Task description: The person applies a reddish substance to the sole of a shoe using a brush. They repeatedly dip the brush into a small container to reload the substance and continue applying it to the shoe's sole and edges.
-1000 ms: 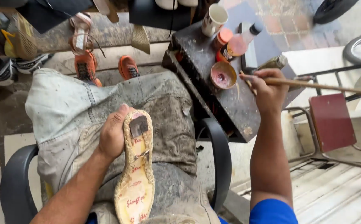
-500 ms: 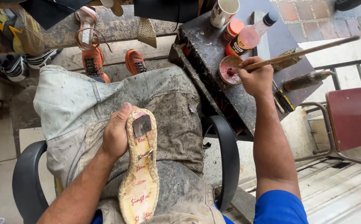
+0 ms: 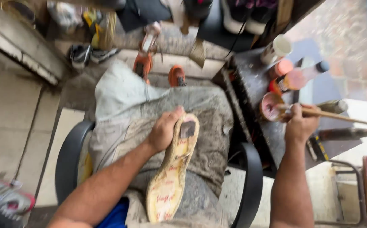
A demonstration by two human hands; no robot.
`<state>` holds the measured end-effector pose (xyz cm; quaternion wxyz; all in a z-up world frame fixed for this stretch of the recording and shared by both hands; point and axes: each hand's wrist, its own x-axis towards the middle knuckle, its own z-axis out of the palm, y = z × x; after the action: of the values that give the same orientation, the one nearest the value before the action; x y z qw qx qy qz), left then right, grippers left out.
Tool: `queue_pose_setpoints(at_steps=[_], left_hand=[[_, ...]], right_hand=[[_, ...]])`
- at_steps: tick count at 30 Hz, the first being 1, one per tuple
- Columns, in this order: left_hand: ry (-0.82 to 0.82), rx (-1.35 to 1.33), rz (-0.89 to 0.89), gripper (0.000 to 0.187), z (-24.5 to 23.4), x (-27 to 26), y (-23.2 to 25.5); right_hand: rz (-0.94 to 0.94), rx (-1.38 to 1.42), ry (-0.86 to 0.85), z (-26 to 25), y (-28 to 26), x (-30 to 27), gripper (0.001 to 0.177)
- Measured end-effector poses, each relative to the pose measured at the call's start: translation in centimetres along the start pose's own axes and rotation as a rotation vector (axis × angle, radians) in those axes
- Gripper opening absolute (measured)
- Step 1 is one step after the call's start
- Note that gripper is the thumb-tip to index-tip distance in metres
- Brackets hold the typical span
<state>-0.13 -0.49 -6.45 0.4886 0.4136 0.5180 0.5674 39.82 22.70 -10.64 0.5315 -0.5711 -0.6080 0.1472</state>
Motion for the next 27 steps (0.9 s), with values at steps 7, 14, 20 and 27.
queue_pose_setpoints(at_steps=[7, 14, 20, 27], left_hand=[[0.047, -0.069, -0.146, 0.06, 0.2, 0.7, -0.6], [0.042, -0.058, -0.115, 0.059, 0.6, 0.0, -1.4], [0.003, -0.108, -0.157, 0.056, 1.2, -0.1, 0.9], [-0.03, 0.034, -0.061, 0.051, 1.0, 1.0, -0.5]], right_hand=[[0.117, 0.393, -0.056, 0.5, -0.6, -0.3, 0.019], [0.005, 0.436, 0.04, -0.1, -0.5, -1.6, 0.033], [0.311, 0.668, 0.073, -0.5, -6.0, -1.6, 0.013], [0.15, 0.823, -0.11, -3.4, -12.1, -3.7, 0.012]])
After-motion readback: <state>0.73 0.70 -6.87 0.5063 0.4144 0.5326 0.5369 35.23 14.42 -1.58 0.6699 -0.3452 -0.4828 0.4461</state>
